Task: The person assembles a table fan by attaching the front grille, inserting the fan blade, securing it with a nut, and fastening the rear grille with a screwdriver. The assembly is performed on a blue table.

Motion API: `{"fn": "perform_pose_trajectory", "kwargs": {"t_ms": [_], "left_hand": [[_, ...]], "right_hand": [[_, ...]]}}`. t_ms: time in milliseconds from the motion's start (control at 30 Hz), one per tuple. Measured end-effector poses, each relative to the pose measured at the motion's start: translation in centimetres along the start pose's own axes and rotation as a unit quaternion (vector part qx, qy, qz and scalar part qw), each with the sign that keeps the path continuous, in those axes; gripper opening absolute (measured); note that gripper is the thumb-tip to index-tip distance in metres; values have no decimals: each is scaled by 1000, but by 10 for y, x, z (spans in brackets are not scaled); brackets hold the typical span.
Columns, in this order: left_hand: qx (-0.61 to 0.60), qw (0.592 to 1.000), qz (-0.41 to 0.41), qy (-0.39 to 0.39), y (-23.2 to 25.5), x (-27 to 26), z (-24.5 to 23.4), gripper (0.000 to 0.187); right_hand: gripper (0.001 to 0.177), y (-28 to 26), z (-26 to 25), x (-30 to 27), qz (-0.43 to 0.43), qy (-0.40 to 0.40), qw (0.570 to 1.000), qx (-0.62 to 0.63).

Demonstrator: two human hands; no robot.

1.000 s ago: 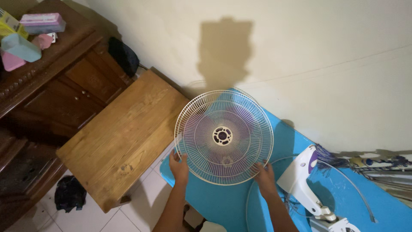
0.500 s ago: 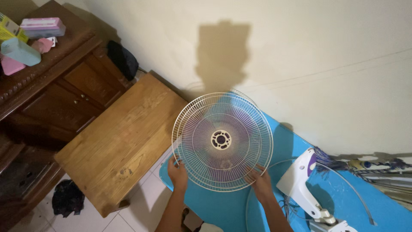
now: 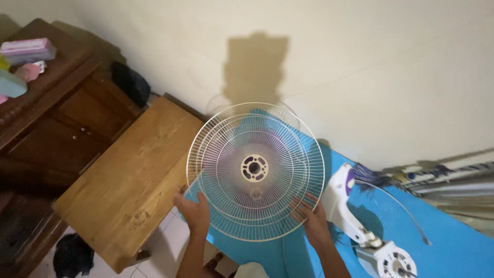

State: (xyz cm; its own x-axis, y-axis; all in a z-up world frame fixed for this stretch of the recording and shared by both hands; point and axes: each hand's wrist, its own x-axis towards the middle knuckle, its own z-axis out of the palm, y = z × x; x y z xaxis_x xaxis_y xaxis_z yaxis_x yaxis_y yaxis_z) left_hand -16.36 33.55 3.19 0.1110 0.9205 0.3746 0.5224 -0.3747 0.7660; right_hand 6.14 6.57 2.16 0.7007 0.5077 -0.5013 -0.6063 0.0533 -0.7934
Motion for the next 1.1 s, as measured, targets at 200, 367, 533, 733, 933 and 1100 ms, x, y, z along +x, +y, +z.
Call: {"fn": "perform_pose_trajectory", "kwargs": {"t_ms": [200,367,533,733,933,1100], "left_hand": [[-4,967,233,-106,79,-3,-10,37],[-42,924,293,-244,130,-36,16,39],[-51,848,408,-334,171,-82,39,43],[-24,789,475,-390,205,-143,63,54],[-75,738,527,-414,223,-183,77,51],[-25,707,506,-494,258,-208,80,36]], "right_hand": [[57,-11,-42,-40,-19,16,1000,4],[60,-20,-81,-75,-48,42,998,6],[58,-34,-116,-110,-51,97,994,22],[59,-41,-163,-152,-62,147,987,33],[56,-43,-204,-185,-81,184,978,61],[55,-56,-227,-216,-81,215,973,32]]}}
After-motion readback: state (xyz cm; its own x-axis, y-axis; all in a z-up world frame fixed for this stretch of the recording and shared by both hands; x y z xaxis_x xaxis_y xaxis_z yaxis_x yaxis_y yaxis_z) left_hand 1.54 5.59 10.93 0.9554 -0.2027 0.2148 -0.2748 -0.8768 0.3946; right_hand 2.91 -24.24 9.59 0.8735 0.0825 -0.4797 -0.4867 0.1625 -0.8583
